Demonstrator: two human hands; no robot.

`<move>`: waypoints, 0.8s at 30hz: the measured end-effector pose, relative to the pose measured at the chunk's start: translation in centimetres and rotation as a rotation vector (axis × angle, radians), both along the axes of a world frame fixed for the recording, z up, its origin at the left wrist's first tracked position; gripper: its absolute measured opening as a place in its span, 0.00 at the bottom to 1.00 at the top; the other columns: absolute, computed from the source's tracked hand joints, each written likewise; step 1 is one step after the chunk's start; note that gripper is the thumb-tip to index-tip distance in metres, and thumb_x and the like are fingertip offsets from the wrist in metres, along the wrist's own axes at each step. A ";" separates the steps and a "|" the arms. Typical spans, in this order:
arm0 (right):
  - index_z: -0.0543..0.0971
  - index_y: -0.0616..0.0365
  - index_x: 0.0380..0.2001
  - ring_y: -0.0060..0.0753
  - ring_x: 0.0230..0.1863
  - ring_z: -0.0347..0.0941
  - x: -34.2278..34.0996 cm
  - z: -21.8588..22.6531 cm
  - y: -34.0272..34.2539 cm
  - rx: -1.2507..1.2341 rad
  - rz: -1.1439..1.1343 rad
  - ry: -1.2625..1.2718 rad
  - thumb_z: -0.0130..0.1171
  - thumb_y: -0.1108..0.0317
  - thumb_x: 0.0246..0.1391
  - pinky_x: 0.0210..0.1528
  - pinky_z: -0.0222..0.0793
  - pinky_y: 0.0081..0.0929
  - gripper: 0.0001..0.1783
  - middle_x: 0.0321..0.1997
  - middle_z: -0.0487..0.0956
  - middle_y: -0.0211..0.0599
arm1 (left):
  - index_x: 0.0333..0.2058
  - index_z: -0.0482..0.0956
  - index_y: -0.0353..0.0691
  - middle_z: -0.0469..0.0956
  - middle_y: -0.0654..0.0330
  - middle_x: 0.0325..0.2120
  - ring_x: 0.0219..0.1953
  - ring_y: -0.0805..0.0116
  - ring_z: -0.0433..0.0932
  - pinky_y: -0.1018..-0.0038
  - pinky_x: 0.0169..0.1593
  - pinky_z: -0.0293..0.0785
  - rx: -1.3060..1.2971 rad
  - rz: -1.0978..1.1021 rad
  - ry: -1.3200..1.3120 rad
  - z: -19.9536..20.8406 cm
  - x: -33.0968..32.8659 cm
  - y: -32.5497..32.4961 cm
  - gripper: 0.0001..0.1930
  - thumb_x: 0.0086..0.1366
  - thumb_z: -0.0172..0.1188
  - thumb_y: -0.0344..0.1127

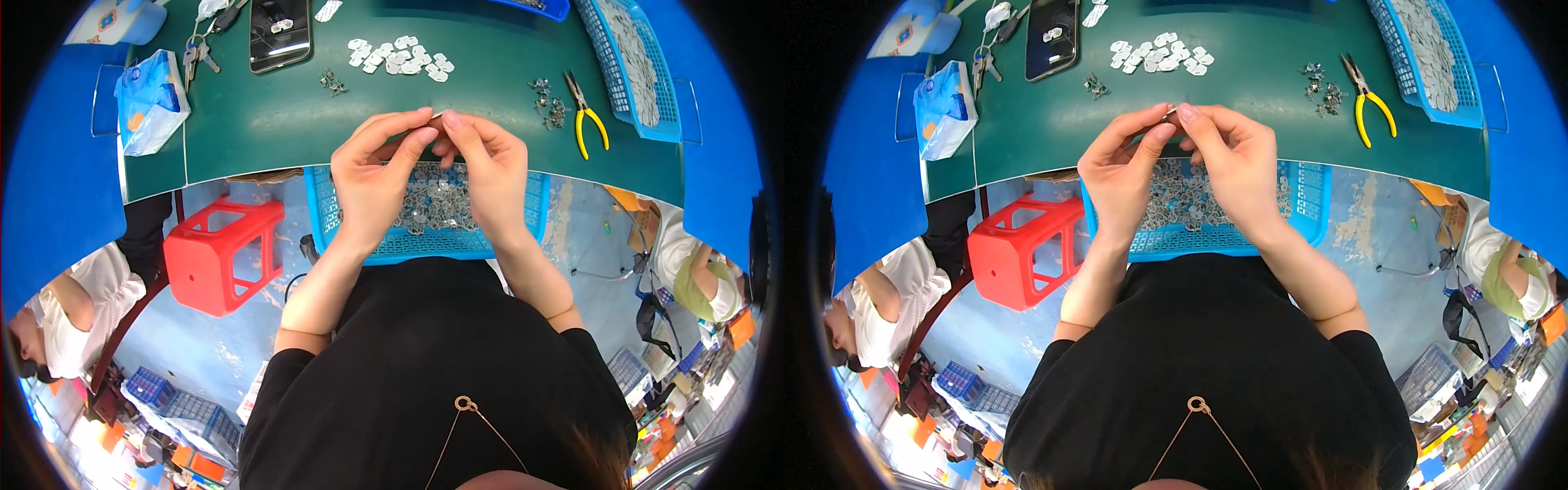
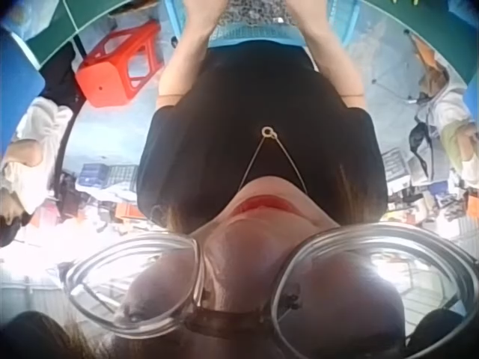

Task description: Assembling small components at a factory workbench using pliers.

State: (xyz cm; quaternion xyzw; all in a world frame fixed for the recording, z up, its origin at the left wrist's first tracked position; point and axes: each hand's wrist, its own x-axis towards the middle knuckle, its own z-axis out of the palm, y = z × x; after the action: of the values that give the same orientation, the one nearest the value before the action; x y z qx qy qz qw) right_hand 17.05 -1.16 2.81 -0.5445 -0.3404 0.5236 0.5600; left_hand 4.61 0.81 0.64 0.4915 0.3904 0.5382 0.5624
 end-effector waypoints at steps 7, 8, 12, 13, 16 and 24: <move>0.81 0.66 0.35 0.18 0.30 0.71 0.7 0.0 -1.0 0.053 0.008 -0.015 0.52 0.69 0.58 0.35 0.67 0.17 0.11 0.31 0.80 0.33 | 0.37 0.82 0.34 0.81 0.56 0.33 0.35 0.70 0.80 0.79 0.40 0.75 0.187 0.047 0.140 -0.6 0.2 0.1 0.12 0.52 0.65 0.19; 0.81 0.66 0.35 0.18 0.31 0.71 0.9 0.0 -1.1 0.075 0.025 -0.004 0.52 0.69 0.59 0.35 0.67 0.18 0.12 0.32 0.80 0.33 | 0.36 0.82 0.34 0.81 0.55 0.32 0.34 0.70 0.80 0.79 0.39 0.74 0.237 0.064 0.184 -0.6 0.2 0.1 0.12 0.51 0.65 0.19; 0.81 0.66 0.35 0.20 0.33 0.71 3.1 0.0 -1.2 0.155 0.046 -0.293 0.54 0.70 0.58 0.37 0.67 0.17 0.10 0.34 0.79 0.34 | 0.35 0.82 0.32 0.82 0.54 0.31 0.33 0.70 0.80 0.79 0.38 0.74 0.286 0.117 0.185 -0.6 0.3 0.1 0.11 0.50 0.65 0.17; 0.80 0.66 0.34 0.22 0.35 0.72 4.3 -0.3 -0.6 0.231 -0.052 -0.449 0.57 0.73 0.55 0.39 0.68 0.18 0.08 0.35 0.79 0.35 | 0.35 0.82 0.31 0.81 0.54 0.31 0.33 0.70 0.80 0.80 0.38 0.74 0.261 0.120 0.135 -0.8 0.2 0.1 0.11 0.52 0.64 0.18; 0.82 0.57 0.32 0.31 0.37 0.74 9.3 -0.9 1.4 0.387 -0.241 -1.112 0.62 0.75 0.47 0.41 0.69 0.24 0.06 0.35 0.79 0.36 | 0.37 0.81 0.31 0.81 0.55 0.31 0.33 0.70 0.80 0.81 0.39 0.74 0.212 0.106 0.115 -0.8 0.2 0.1 0.11 0.53 0.64 0.18; 0.80 0.53 0.30 0.34 0.45 0.67 13.4 -1.8 4.4 0.294 0.005 -1.593 0.63 0.68 0.45 0.48 0.60 0.32 0.06 0.42 0.74 0.30 | 0.38 0.80 0.31 0.80 0.55 0.32 0.34 0.72 0.79 0.81 0.39 0.75 0.166 0.035 0.082 -1.0 0.6 -0.2 0.11 0.54 0.64 0.19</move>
State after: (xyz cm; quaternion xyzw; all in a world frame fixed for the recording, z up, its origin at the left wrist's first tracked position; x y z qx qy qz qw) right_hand 30.43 3.25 1.04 -0.6739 -0.7036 -0.0704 0.2142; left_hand 5.18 0.61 -0.36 0.5513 0.3758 0.5579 0.4935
